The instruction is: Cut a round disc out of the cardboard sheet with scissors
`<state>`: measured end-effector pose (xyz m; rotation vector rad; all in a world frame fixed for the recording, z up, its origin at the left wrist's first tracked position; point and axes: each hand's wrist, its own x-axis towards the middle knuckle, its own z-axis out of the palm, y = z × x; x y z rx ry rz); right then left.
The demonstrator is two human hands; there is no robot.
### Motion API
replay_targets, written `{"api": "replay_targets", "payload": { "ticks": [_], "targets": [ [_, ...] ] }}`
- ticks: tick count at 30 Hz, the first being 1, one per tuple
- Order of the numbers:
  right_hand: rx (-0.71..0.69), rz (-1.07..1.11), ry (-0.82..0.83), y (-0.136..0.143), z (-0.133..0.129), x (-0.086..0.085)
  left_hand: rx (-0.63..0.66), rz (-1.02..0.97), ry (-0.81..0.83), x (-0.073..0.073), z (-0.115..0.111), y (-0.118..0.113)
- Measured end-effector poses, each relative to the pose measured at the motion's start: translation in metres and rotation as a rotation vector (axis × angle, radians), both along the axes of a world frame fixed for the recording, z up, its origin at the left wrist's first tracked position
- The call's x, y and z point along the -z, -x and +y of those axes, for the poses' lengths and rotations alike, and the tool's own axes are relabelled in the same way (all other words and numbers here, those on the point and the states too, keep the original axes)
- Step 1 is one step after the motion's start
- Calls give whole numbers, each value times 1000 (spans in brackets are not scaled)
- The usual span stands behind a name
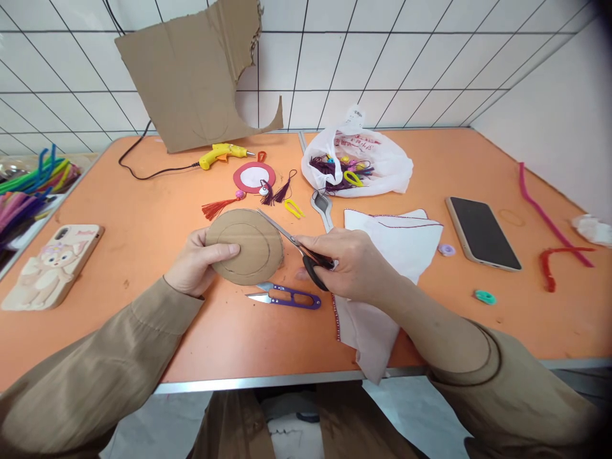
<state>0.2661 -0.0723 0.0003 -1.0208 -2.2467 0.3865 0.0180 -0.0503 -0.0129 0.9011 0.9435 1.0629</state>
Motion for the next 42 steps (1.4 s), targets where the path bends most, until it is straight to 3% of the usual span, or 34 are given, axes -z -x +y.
{"api": "replay_targets", "payload": {
  "ticks": [3,9,20,37,42],
  "targets": [
    [2,35,36,1,0,-3,5,0,9,0,0,0],
    [59,228,281,3,-1,-7,-15,16,23,-2,-2,-1],
    [65,-30,44,5,0,-1,-72,7,-10,1,-1,-2],
    [89,-77,-48,2,1,2,-61,-28,8,3,2,-2],
    [103,-46,6,3,0,0,-60,-34,5,5,3,-2]
  ]
}}
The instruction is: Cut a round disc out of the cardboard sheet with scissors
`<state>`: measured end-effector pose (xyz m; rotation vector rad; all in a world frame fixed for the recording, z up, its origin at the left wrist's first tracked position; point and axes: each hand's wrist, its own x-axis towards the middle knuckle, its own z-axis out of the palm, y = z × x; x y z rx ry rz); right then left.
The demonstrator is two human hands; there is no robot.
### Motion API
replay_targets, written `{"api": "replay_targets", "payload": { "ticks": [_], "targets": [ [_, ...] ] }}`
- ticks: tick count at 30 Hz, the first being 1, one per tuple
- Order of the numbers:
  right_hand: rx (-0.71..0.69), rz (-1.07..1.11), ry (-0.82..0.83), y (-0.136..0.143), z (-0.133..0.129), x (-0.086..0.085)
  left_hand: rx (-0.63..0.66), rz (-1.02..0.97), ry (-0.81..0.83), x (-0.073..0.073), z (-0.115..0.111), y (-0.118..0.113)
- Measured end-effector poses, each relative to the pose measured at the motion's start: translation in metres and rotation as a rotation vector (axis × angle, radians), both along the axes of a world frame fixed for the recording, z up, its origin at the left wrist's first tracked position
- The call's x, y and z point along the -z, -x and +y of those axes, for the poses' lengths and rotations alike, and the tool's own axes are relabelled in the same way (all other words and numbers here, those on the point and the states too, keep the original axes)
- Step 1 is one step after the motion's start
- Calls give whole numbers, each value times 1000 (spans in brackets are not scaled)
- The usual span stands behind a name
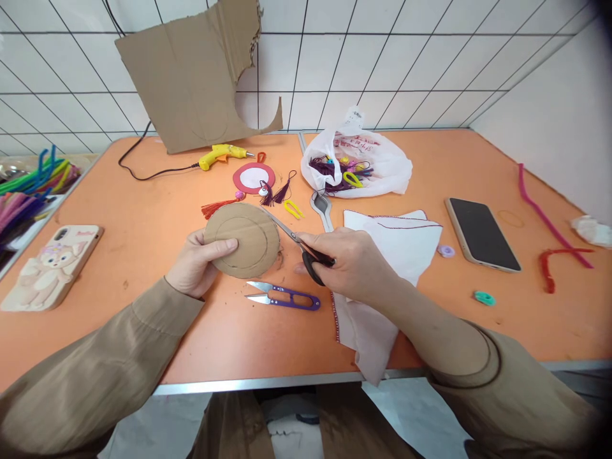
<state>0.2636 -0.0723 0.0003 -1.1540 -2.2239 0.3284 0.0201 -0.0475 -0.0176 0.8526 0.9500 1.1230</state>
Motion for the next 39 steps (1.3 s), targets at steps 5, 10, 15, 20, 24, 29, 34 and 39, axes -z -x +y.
{"api": "replay_targets", "payload": {
  "ticks": [5,10,15,20,24,29,34,39],
  "targets": [
    [13,413,294,4,1,2,-32,96,-67,2,-5,-3],
    [73,586,332,4,4,9,-130,573,-762,0,-6,2],
    [90,587,311,4,4,11,72,911,-760,-2,1,7],
    [80,595,311,6,3,10,-164,569,-335,-6,-1,4],
    [120,563,344,6,4,9,-155,228,-141,-8,-2,3],
    [266,431,424,9,1,3,-35,-33,-77,-10,-6,4],
    [122,-7,261,23,-11,6,352,-40,-93,-6,-18,-2],
    [79,-124,262,30,-13,7,239,-39,-74,-3,-23,-15]
  ]
}}
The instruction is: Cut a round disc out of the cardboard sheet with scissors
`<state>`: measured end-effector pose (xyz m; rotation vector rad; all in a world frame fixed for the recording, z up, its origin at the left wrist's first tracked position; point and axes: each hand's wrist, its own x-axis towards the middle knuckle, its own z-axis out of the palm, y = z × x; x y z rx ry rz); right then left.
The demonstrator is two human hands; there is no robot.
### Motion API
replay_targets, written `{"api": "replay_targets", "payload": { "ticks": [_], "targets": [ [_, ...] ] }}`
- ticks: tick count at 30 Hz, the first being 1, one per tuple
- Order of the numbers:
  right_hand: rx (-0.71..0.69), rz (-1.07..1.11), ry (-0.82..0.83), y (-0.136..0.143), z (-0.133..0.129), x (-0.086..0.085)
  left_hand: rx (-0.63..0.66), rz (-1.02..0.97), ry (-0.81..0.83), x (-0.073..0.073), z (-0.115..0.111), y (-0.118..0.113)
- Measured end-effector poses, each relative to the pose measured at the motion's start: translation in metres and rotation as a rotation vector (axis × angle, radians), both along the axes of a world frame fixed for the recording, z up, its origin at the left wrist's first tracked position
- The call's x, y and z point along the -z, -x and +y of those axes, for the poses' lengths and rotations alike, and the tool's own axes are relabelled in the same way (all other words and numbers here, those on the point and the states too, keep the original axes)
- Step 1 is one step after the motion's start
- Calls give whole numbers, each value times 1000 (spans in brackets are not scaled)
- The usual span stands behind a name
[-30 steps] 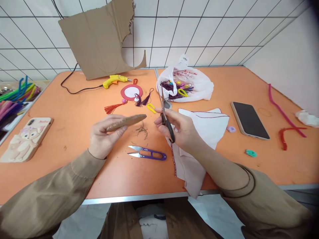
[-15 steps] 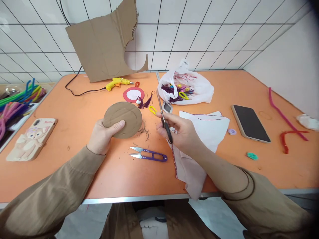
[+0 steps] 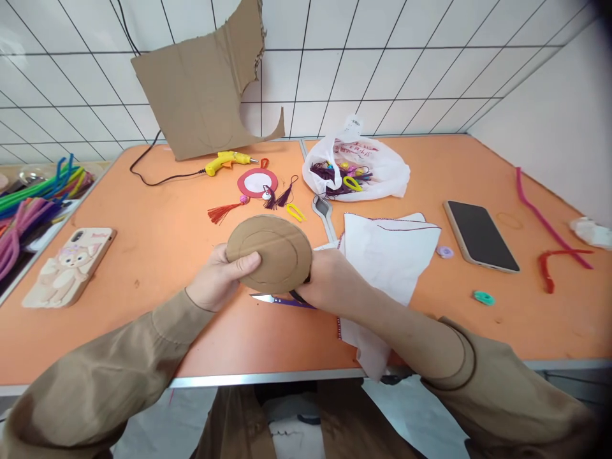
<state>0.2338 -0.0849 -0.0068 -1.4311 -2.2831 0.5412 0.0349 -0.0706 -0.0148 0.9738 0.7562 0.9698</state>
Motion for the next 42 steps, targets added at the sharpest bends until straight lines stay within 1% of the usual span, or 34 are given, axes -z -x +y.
{"api": "replay_targets", "payload": {
  "ticks": [2,3,5,7,9,11,13,16,20,22,24,27,29,31,35,42],
  "targets": [
    [-12,151,96,-2,3,-2,-90,-10,19,-1,-1,-3],
    [-28,252,168,-3,4,-3,-112,-19,21,-1,-1,-4],
    [-62,457,331,-5,6,-3,-124,-28,13,-3,-2,-5],
    [-69,591,469,-6,7,-1,-126,-22,-6,-3,-3,-5],
    [-67,652,564,-5,8,0,-125,-11,-23,-3,-3,-4],
    [-99,704,662,-4,9,1,-108,-1,-34,-2,-3,-3],
    [-175,749,760,-3,10,1,-76,5,-39,-1,-3,-1],
    [-297,757,855,-4,13,-1,-25,-20,-27,-2,-4,0],
    [-394,740,953,-9,16,-2,86,-83,34,-6,-6,0],
    [-389,759,956,-12,17,0,61,-108,55,-7,-5,-1],
    [-335,835,897,-14,18,2,-51,-133,71,-9,-4,-2],
    [-215,991,776,-15,21,6,-216,-157,113,-9,2,-3],
    [-153,1078,739,-16,23,9,-275,-160,134,-8,5,-4],
    [-108,1145,739,-16,24,11,-313,-158,146,-7,8,-4],
    [-78,1198,747,-15,24,14,-338,-159,189,-4,10,-4],
    [-62,1179,730,-13,21,14,-281,-151,223,-2,11,-3]
  ]
}}
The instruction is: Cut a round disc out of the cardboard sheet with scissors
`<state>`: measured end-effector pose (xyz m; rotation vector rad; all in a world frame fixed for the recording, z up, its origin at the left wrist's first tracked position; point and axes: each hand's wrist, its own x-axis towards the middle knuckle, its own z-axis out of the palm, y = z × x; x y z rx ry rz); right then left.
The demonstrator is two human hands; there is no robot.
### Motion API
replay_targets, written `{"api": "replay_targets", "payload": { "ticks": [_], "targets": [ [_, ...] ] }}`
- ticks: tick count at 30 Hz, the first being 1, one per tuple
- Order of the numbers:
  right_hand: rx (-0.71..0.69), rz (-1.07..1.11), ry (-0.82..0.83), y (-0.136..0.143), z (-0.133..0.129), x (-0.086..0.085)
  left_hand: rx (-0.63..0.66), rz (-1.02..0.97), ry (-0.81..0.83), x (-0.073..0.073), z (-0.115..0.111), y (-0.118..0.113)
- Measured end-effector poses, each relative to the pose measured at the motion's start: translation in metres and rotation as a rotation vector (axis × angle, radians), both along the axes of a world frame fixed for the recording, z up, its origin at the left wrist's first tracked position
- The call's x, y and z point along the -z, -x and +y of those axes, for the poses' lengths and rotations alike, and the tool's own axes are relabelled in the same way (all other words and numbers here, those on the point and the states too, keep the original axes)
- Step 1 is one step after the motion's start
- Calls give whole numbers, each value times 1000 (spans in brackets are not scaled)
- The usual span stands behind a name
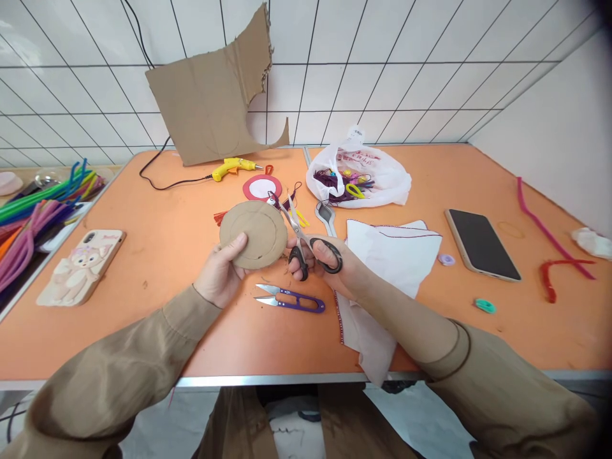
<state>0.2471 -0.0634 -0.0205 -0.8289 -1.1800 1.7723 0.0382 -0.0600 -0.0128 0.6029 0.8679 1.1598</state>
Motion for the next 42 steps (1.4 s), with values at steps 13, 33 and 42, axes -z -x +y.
{"api": "replay_targets", "payload": {
  "ticks": [13,33,42],
  "targets": [
    [50,-102,-61,0,-2,-1,32,57,3,1,2,2],
    [69,-110,-157,-1,-3,2,-49,126,-94,4,2,2],
    [7,-82,-127,0,-4,2,-45,142,-98,6,2,2]
  ]
}}
